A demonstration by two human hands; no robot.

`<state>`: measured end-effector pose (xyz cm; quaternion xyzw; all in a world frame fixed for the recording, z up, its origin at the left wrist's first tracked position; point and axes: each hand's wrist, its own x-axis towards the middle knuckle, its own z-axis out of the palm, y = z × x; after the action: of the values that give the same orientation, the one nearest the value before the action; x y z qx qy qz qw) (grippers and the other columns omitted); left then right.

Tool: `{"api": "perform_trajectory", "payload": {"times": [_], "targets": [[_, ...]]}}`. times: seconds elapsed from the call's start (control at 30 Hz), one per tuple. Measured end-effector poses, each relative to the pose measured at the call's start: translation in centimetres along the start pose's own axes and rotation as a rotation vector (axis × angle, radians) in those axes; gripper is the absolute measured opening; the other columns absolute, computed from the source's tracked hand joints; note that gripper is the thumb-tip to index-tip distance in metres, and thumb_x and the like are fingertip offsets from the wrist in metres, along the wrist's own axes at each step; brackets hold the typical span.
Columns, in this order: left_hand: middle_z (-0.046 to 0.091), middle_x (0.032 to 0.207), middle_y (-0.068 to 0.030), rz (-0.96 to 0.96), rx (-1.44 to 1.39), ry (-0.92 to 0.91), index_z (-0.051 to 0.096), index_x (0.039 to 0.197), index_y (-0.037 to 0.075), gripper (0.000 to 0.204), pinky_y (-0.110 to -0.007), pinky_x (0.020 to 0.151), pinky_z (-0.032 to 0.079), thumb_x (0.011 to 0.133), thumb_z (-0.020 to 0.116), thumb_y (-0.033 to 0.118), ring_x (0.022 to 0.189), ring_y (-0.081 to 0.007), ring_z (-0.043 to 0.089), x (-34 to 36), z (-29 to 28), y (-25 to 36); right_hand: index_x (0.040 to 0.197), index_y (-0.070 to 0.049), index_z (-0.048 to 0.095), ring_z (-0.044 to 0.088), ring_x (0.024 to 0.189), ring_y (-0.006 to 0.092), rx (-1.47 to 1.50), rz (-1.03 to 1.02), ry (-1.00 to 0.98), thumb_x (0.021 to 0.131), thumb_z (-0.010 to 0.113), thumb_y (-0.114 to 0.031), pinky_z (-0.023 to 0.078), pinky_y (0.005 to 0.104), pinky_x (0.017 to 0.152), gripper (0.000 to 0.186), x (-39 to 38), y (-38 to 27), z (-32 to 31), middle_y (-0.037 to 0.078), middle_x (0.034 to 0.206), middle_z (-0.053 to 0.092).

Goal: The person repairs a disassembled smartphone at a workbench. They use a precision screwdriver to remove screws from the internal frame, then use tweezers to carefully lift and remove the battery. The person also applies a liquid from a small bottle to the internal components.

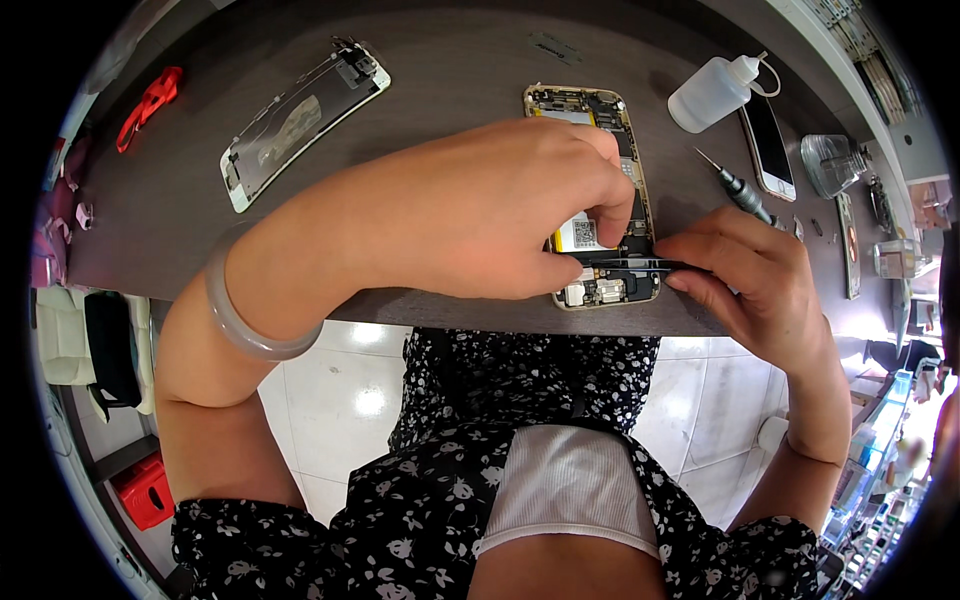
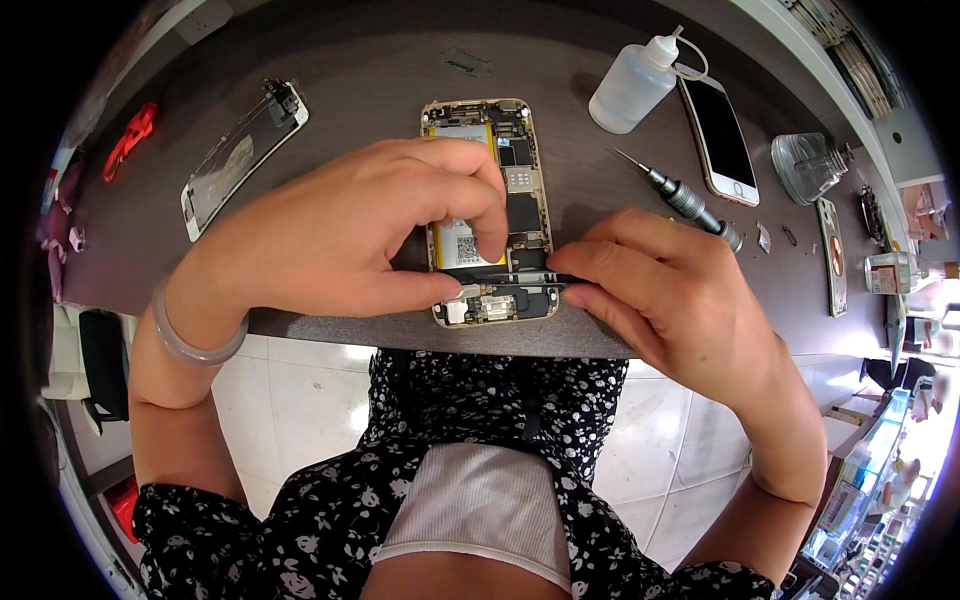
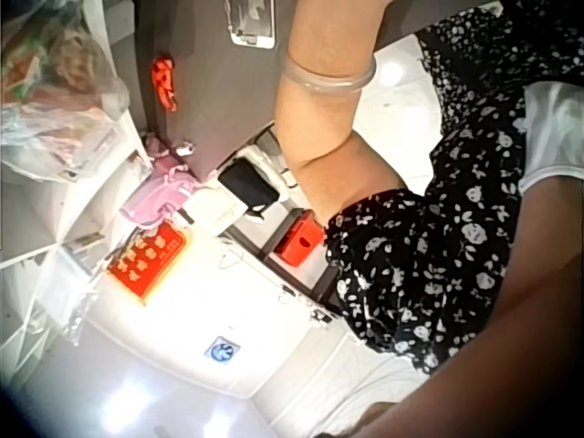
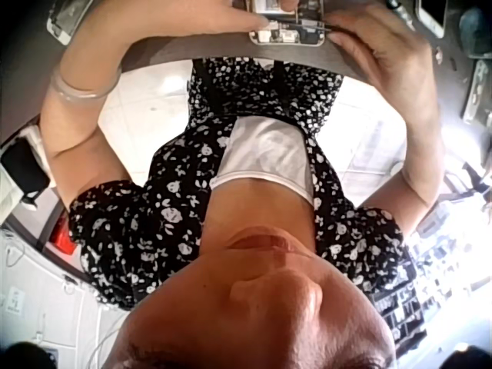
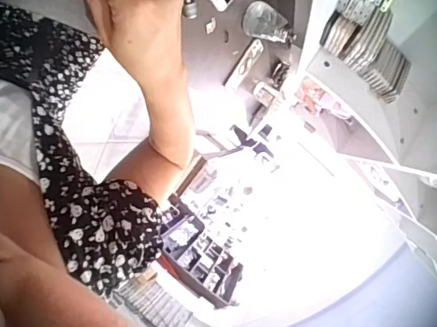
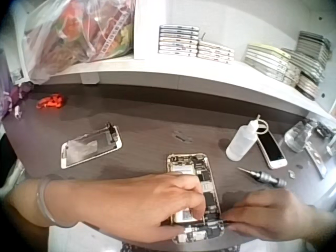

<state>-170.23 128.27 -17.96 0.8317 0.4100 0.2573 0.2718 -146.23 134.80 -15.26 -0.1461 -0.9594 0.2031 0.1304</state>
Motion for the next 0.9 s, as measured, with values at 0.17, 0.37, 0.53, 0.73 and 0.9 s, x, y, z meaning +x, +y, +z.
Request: {"api": "perform_trajectory", "payload": {"times": [0.17,0.37,0.53,0.73,0.9], "targets": [[0.056,0.094,-0.0072,-0.002,-0.010,-0.003,0.060,0.089,0.003,0.023,-0.036,0.073,0.045,0.068,0.070,0.004,0.084,-0.0267,0.057,0.0,-0.1,0.1,0.092,0.000,0.065,0.060,0.067,0.0240,-0.038,-0.162,0.043,0.075,0.070,-0.003,0.049,0.0337,0.057,0.018,0.1,0.9,0.7,0.010,0.084,0.061],[0.056,0.094,-0.0073,0.030,-0.003,0.020,0.060,0.089,0.003,0.022,-0.035,0.068,0.046,0.069,0.070,0.003,0.082,-0.0256,0.057,-0.1,0.2,-0.2,0.091,-0.001,0.063,0.058,0.062,0.0201,-0.348,-0.221,0.040,0.071,0.064,-0.009,0.049,0.0314,0.052,0.022,-0.4,0.6,0.9,0.009,0.086,0.061],[0.056,0.094,-0.0071,0.012,-0.019,-0.001,0.059,0.088,0.002,0.022,-0.034,0.064,0.047,0.069,0.070,0.002,0.080,-0.0244,0.058,0.1,0.0,0.0,0.092,-0.001,0.063,0.059,0.064,0.0219,-0.347,-0.291,0.088,0.071,0.063,-0.008,0.049,0.0322,0.054,0.022,-0.4,0.2,1.1,0.011,0.087,0.061],[0.056,0.094,-0.0074,0.015,-0.027,-0.003,0.059,0.089,0.002,0.023,-0.034,0.064,0.047,0.069,0.070,0.002,0.079,-0.0243,0.058,0.1,0.0,-0.1,0.093,-0.002,0.063,0.060,0.067,0.0258,-0.217,-0.162,0.071,0.068,0.066,-0.001,0.049,0.0348,0.057,0.025,-0.5,-0.5,0.9,0.011,0.087,0.062],[0.056,0.095,-0.0076,0.029,-0.019,0.003,0.059,0.089,0.002,0.023,-0.034,0.063,0.047,0.069,0.070,0.002,0.081,-0.0251,0.058,0.0,0.1,-0.2,0.092,-0.003,0.063,0.059,0.068,0.0294,-0.128,-0.047,0.021,0.069,0.068,0.004,0.048,0.0367,0.058,0.024,0.0,-1.3,0.4,0.012,0.086,0.061]]}}
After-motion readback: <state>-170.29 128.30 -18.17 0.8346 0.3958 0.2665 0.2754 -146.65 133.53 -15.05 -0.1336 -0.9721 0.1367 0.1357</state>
